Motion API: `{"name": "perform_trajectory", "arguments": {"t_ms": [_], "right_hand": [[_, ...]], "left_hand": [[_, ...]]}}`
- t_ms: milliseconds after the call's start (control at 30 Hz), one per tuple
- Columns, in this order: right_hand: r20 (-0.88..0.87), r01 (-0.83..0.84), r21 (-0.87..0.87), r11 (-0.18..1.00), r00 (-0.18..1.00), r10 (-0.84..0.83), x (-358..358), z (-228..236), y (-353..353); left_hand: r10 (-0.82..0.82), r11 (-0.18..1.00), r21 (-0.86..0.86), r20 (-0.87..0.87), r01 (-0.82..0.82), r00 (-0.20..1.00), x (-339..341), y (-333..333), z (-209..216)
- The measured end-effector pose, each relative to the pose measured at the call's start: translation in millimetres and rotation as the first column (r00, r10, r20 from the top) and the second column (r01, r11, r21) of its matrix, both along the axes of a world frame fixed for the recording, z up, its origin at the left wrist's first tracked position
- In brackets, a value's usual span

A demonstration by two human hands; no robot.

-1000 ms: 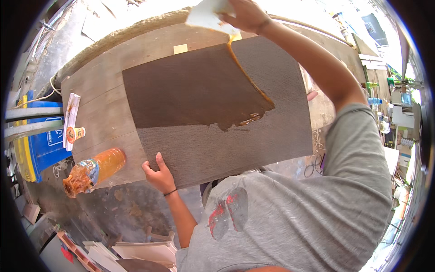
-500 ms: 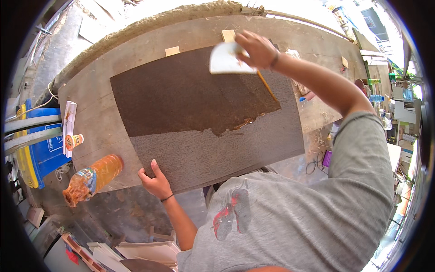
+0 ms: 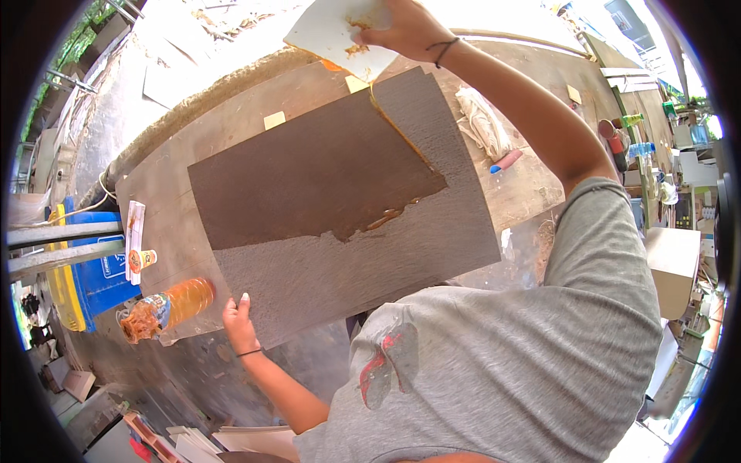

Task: The person pours adhesive from a bottle onto a dark wood sheet, spreads it evenly across the surface using a plastic spreader, and then uses a blue block to smooth the surface.

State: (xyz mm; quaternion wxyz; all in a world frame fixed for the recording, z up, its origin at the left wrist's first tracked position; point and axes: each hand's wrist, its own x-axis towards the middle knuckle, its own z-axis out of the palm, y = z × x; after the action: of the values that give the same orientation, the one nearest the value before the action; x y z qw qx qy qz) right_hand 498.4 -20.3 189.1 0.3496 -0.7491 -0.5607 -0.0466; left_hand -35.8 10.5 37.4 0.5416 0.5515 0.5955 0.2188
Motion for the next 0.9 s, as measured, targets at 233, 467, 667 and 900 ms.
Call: {"name": "perform_trajectory", "arguments": {"t_ms": [233,467,667,900], "right_hand": [[-0.131,0.008,-0.155,0.988,0.991,-0.029,-9,5,-72],[-0.120,-0.074,-0.651,0.756,0.993,-0.006,-93,-43,-139],[0.066,-0.051,-0.632,0.773,0.991,0.120,-101,-92,-171],[0.192,0.124,-0.508,0.853,0.981,-0.029,-54,-111,-96]], "left_hand": [[0.066,0.997,0.019,0.109,-0.069,0.992,11,5,8],[0.074,0.987,0.150,-0.058,-0.064,0.996,16,1,-12],[0.094,0.891,0.450,-0.319,0.063,0.943,31,-18,-15],[0.182,0.758,0.641,-0.390,0.124,0.903,27,-23,-45]]}}
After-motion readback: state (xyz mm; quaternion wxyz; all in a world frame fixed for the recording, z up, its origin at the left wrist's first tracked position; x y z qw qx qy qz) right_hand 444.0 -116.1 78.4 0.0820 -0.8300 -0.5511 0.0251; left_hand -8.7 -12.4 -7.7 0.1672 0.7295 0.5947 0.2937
